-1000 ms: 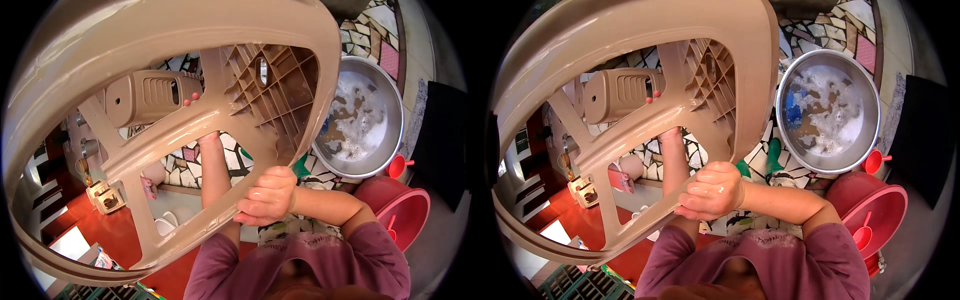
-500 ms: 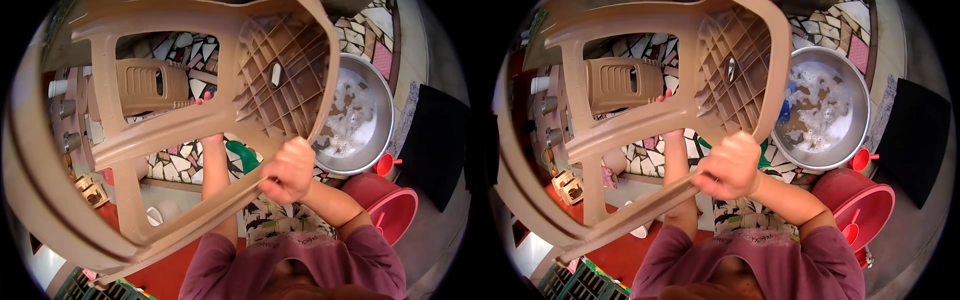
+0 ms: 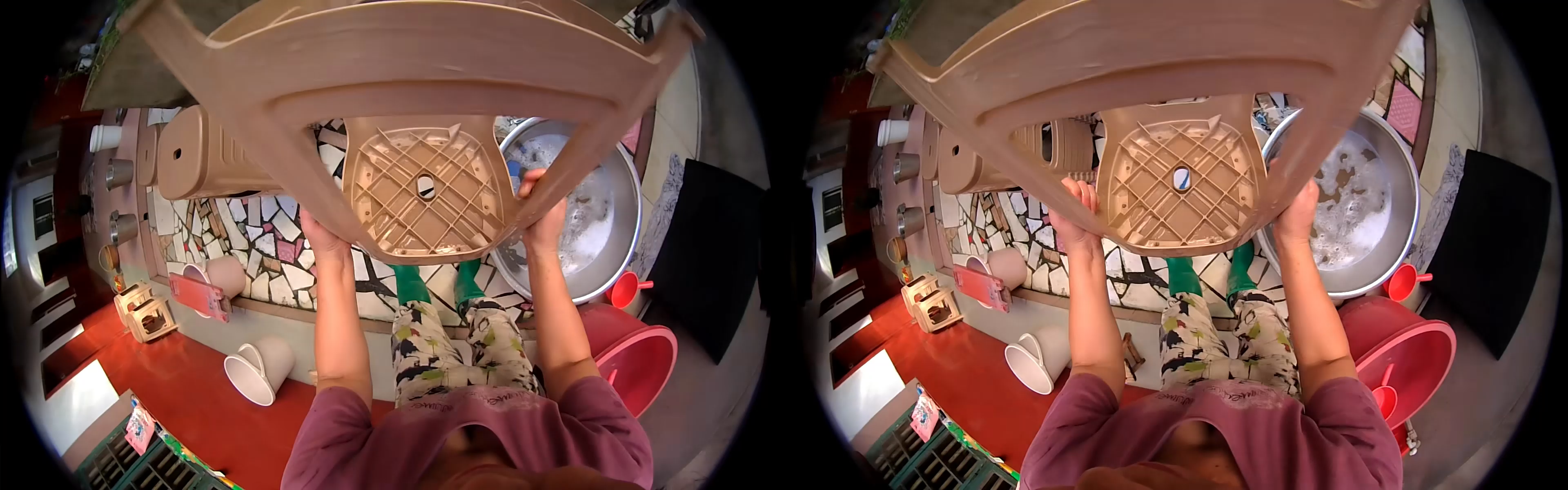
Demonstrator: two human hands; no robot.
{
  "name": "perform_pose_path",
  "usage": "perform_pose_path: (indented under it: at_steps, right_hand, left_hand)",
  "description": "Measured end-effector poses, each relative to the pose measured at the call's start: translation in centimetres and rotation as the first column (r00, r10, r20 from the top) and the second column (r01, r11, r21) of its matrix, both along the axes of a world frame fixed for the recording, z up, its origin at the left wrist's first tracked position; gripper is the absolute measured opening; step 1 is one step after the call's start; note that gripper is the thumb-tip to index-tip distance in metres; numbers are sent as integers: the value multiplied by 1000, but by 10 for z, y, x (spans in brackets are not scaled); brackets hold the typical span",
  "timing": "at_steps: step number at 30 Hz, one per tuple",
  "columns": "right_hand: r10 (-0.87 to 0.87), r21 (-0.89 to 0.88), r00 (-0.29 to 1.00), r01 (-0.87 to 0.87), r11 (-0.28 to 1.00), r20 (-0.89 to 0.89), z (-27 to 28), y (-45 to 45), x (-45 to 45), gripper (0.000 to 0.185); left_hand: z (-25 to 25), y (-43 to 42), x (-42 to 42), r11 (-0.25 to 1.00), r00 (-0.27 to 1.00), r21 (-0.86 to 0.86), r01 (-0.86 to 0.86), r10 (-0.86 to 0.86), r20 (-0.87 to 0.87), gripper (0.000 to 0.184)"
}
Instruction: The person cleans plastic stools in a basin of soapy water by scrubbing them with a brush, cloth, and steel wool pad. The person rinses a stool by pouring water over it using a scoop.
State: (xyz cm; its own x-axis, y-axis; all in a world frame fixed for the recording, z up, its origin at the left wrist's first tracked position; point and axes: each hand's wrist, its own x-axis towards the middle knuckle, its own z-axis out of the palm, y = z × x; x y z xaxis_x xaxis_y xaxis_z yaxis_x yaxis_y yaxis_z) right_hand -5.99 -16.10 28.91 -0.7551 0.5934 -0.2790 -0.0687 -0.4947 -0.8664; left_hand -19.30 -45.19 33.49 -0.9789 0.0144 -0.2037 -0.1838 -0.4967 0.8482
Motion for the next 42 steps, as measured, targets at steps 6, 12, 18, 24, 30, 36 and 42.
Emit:
perform_pose_path:
  at_steps: [6,12,18,24,30,36,42]
  right_hand:
    - [-47,788,997,-17,616,58,85,-5,51,21]
    - [717,816,601,-572,79,352,61,-57,-21,30]
    - [615,436,195,-859,-269,764,115,-53,-77,14]
    - [651,448,110,-808,-381,751,95,-71,-71,25]
    - [483,430,7,-467,-773,876,105,-83,-76,35]
    - [53,48,-21,-202,-978,998,134,-86,-75,56]
    - [208,213,171,-13,-977,963,119,-97,-85,34]
  left_hand:
    - [-7,19,20,968,982,-243,-60,14,-186,34]
    - [15,47,5,964,947,50,-260,265,-183,37]
    - [35,26,21,996,922,23,89,-74,-380,34]
    - [29,-9,3,902,669,-100,420,-382,-637,25]
    - [61,9,24,967,849,-189,171,-242,-469,30]
    - [61,4,28,961,832,-228,159,-254,-493,31]
    - [62,-10,25,988,919,-95,122,-149,-366,35]
